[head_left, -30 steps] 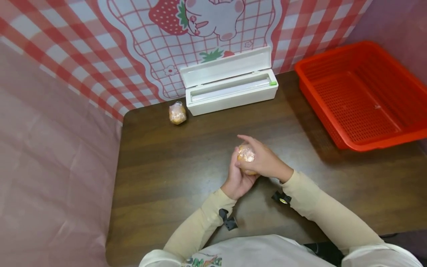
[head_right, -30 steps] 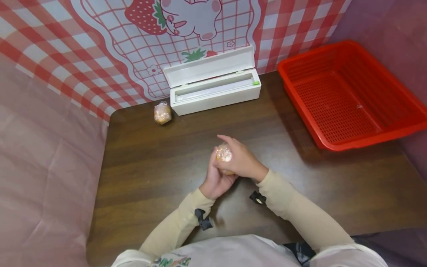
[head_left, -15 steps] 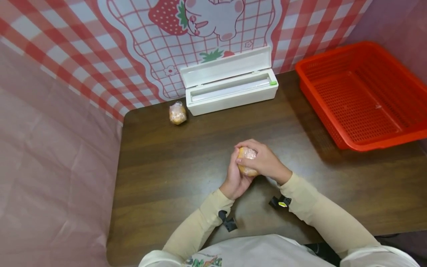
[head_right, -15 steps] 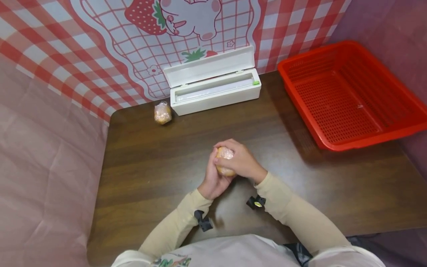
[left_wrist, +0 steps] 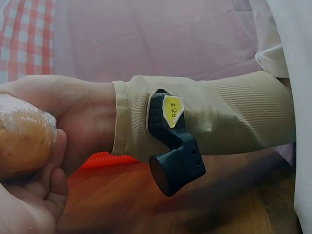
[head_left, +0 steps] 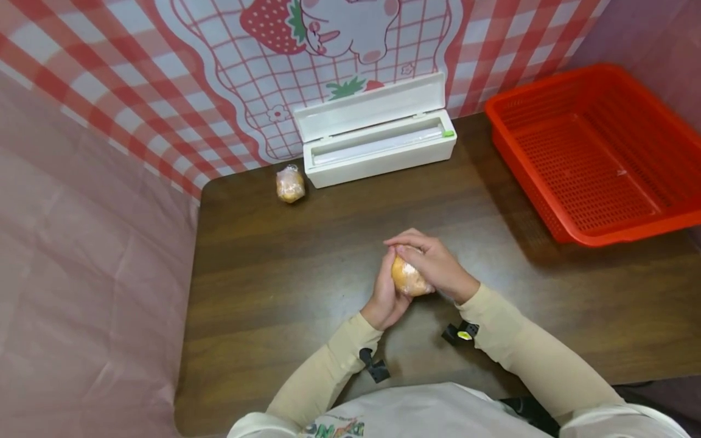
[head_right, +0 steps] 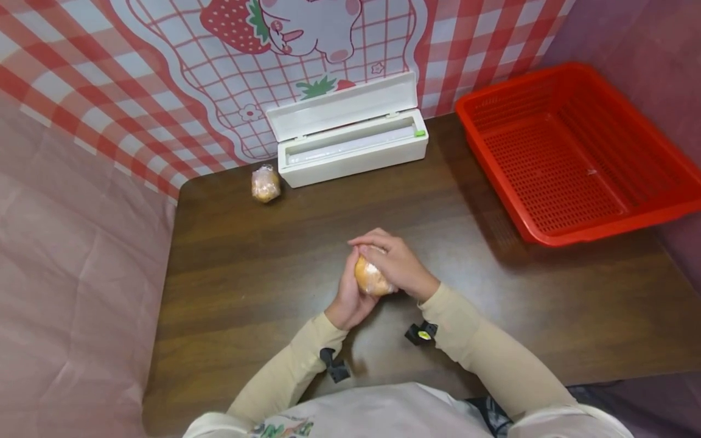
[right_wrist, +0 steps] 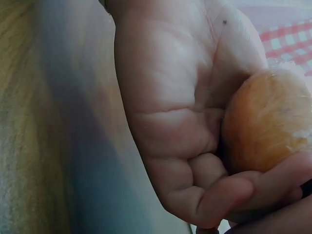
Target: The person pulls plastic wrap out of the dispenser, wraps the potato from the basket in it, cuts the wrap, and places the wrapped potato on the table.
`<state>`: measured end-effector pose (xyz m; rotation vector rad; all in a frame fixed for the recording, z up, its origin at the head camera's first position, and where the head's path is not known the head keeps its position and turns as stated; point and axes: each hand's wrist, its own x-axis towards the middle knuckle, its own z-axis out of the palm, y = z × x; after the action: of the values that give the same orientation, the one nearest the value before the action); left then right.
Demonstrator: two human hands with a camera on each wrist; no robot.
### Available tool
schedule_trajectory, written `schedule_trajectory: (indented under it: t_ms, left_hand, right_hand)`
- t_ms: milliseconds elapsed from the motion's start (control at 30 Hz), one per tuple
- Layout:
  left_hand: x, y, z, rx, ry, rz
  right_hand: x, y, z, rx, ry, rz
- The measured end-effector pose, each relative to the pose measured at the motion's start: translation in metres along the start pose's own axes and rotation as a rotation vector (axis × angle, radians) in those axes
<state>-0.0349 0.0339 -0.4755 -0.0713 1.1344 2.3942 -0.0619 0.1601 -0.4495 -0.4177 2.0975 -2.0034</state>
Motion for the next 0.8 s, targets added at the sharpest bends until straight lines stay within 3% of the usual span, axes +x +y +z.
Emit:
schedule_trajectory:
  t_ms: [333, 467, 567, 700, 800]
  left_hand:
    - [-0.004, 0.000, -0.013, -0.060, -0.065, -0.004]
    - [-0.002, 0.004, -0.016, -0.061, -0.119, -0.024]
    - [0.002, 0.014, -0.020, 0.041, -0.142, -0.039]
    - [0.008, 0.032, -0.027, 0.326, -0.123, -0.043]
    - [0.007, 0.043, -0.031, 0.474, -0.096, -0.008]
  right_hand:
    - [0.005, -0.002, 0.007, -0.045, -0.042, -0.003]
    - [0.007, -0.004, 0.007, -0.114, -0.043, -0.020]
    - [0.011, -0.005, 0.005, -0.212, -0.025, -0.095]
    - [0.019, -0.008, 0.001, -0.327, 0.022, -0.221]
    - [0.026, -0.009, 0.000, -0.405, 0.064, -0.303]
